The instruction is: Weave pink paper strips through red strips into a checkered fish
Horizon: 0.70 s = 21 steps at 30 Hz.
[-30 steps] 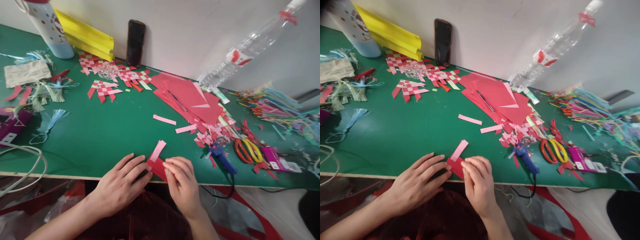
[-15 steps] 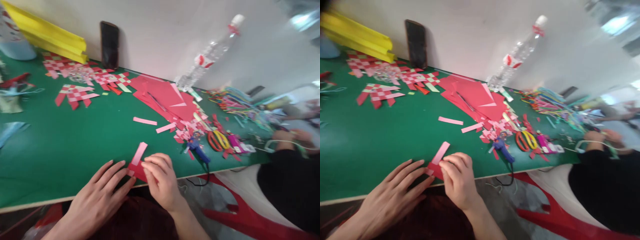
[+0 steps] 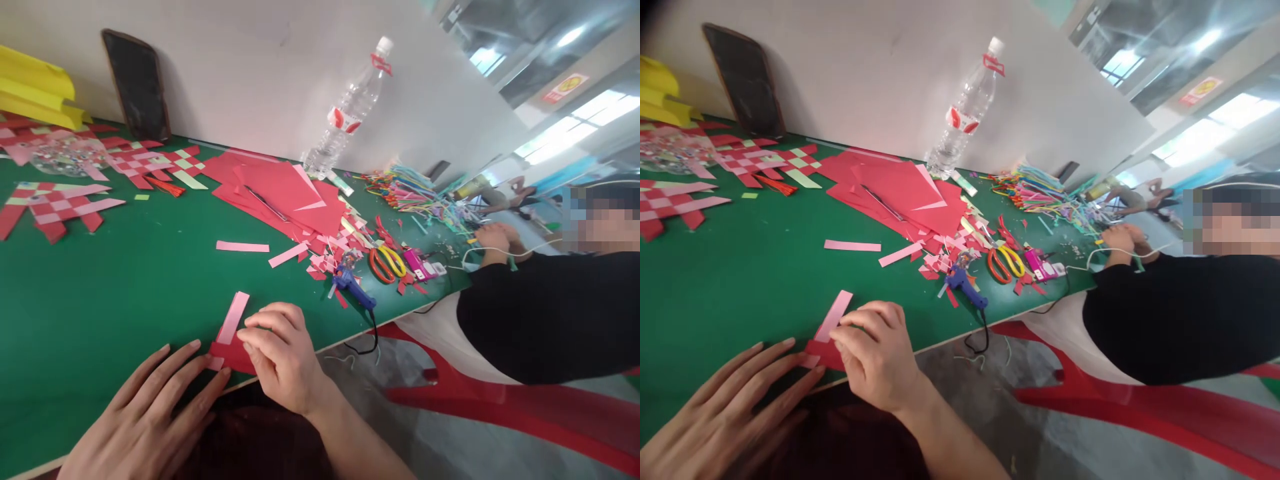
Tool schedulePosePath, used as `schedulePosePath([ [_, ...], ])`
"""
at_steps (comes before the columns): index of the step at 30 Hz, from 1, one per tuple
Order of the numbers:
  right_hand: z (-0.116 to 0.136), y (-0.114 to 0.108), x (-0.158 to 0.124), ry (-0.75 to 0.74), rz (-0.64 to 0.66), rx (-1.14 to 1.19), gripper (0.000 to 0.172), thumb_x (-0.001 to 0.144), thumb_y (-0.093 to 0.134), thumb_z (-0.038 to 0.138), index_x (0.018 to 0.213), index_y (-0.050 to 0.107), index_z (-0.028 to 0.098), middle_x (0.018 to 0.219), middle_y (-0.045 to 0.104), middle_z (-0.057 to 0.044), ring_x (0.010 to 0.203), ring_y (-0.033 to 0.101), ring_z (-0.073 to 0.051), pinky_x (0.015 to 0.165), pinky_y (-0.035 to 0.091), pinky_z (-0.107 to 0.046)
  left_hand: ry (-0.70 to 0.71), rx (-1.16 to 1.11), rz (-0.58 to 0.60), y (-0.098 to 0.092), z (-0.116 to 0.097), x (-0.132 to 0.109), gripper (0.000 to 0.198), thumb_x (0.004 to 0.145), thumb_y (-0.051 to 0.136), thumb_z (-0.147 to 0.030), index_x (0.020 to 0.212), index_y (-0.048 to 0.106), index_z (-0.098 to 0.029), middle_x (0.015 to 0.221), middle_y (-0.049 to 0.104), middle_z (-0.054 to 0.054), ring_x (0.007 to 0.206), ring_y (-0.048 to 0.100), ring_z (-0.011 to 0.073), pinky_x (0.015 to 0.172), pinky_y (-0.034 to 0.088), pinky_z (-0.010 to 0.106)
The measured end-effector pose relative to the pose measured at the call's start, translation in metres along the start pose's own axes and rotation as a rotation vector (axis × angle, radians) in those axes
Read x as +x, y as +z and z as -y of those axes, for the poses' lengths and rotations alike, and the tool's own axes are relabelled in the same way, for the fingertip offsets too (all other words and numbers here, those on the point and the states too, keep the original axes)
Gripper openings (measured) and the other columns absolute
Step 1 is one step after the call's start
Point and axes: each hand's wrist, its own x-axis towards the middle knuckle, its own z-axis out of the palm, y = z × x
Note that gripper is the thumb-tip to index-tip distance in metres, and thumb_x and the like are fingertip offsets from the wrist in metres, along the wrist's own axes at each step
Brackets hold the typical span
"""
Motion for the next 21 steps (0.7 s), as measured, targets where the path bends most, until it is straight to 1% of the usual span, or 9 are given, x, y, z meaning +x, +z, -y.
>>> schedulePosePath([
  [3, -0.004, -0.002, -0.002, -0.017, -0.018, 0.021, 0.021, 0.091, 0.056, 0.015, 0.106, 0.068, 0.024, 0.102, 0.072, -0.004, 0.104, 0.059, -0.019, 0.092, 0.051, -0.039, -0.029, -0.002, 0.003, -0.004, -0.002, 0.006, 0.037, 0.102, 0.037, -0.039, 0.129, 0.062, -0.030, 0.128, 0.063, 0.002, 0.127, 0.053, 0.0239, 0.121, 0.023, 0.044],
  [5, -0.007, -0.004, -0.005, -0.027, -0.023, 0.038, 0.023, 0.091, 0.057, 0.013, 0.108, 0.067, 0.024, 0.102, 0.071, -0.005, 0.104, 0.059, -0.020, 0.091, 0.051, -0.040, -0.026, 0.022, 0.015, -0.006, -0.003, 0.010, 0.035, 0.102, 0.039, -0.037, 0.128, 0.062, -0.030, 0.125, 0.064, 0.002, 0.126, 0.053, 0.0233, 0.122, 0.023, 0.043],
  [7, -0.012, -0.003, -0.008, -0.041, -0.032, 0.041, 0.025, 0.090, 0.057, 0.010, 0.110, 0.066, 0.024, 0.104, 0.070, -0.006, 0.104, 0.059, -0.021, 0.090, 0.051, -0.042, -0.021, 0.064, 0.067, -0.008, -0.003, 0.012, 0.033, 0.101, 0.044, -0.033, 0.130, 0.060, -0.031, 0.124, 0.063, 0.001, 0.128, 0.052, 0.0229, 0.121, 0.024, 0.044],
  [8, -0.014, -0.003, -0.009, -0.050, -0.029, 0.036, 0.027, 0.090, 0.057, 0.009, 0.111, 0.065, 0.024, 0.105, 0.069, -0.006, 0.105, 0.058, -0.022, 0.090, 0.051, -0.043, -0.027, 0.076, 0.068, -0.009, -0.003, 0.013, 0.032, 0.100, 0.048, -0.032, 0.130, 0.060, -0.031, 0.124, 0.063, 0.002, 0.128, 0.052, 0.0229, 0.120, 0.026, 0.044],
  [10, -0.016, -0.001, -0.010, -0.065, 0.002, 0.030, 0.028, 0.090, 0.057, 0.009, 0.113, 0.064, 0.023, 0.106, 0.069, -0.006, 0.106, 0.057, -0.023, 0.091, 0.050, -0.044, -0.013, 0.098, 0.100, -0.011, -0.002, 0.014, 0.033, 0.098, 0.053, -0.030, 0.130, 0.060, -0.031, 0.125, 0.061, 0.002, 0.129, 0.051, 0.0233, 0.120, 0.028, 0.046],
  [12, -0.016, 0.000, -0.006, -0.086, 0.047, 0.014, 0.029, 0.091, 0.056, 0.010, 0.116, 0.063, 0.023, 0.110, 0.068, -0.007, 0.109, 0.055, -0.024, 0.093, 0.048, -0.045, -0.035, 0.115, 0.101, -0.012, -0.002, 0.015, 0.034, 0.096, 0.056, -0.030, 0.130, 0.059, -0.031, 0.127, 0.060, 0.003, 0.131, 0.050, 0.0241, 0.119, 0.030, 0.048],
  [16, -0.008, 0.004, 0.008, -0.126, 0.170, -0.073, 0.033, 0.094, 0.048, 0.011, 0.119, 0.064, 0.025, 0.119, 0.066, -0.008, 0.117, 0.051, -0.027, 0.095, 0.044, -0.047, -0.044, 0.111, 0.105, -0.014, -0.004, 0.015, 0.036, 0.095, 0.057, -0.027, 0.131, 0.058, -0.031, 0.125, 0.060, 0.003, 0.132, 0.049, 0.0241, 0.117, 0.035, 0.048],
  [18, -0.004, 0.007, 0.015, -0.151, 0.228, -0.115, 0.036, 0.093, 0.046, 0.010, 0.118, 0.066, 0.026, 0.123, 0.064, -0.009, 0.121, 0.049, -0.028, 0.096, 0.041, -0.049, -0.049, 0.106, 0.099, -0.015, -0.004, 0.016, 0.036, 0.096, 0.056, -0.027, 0.131, 0.057, -0.031, 0.125, 0.060, 0.004, 0.132, 0.048, 0.0238, 0.117, 0.035, 0.047],
  [21, -0.003, 0.013, 0.022, -0.172, 0.286, -0.146, 0.040, 0.090, 0.048, 0.008, 0.118, 0.067, 0.028, 0.129, 0.061, -0.008, 0.126, 0.045, -0.030, 0.100, 0.037, -0.051, -0.052, 0.111, 0.097, -0.015, -0.005, 0.016, 0.036, 0.096, 0.056, -0.027, 0.132, 0.057, -0.030, 0.125, 0.059, 0.003, 0.131, 0.048, 0.0227, 0.117, 0.035, 0.046],
])
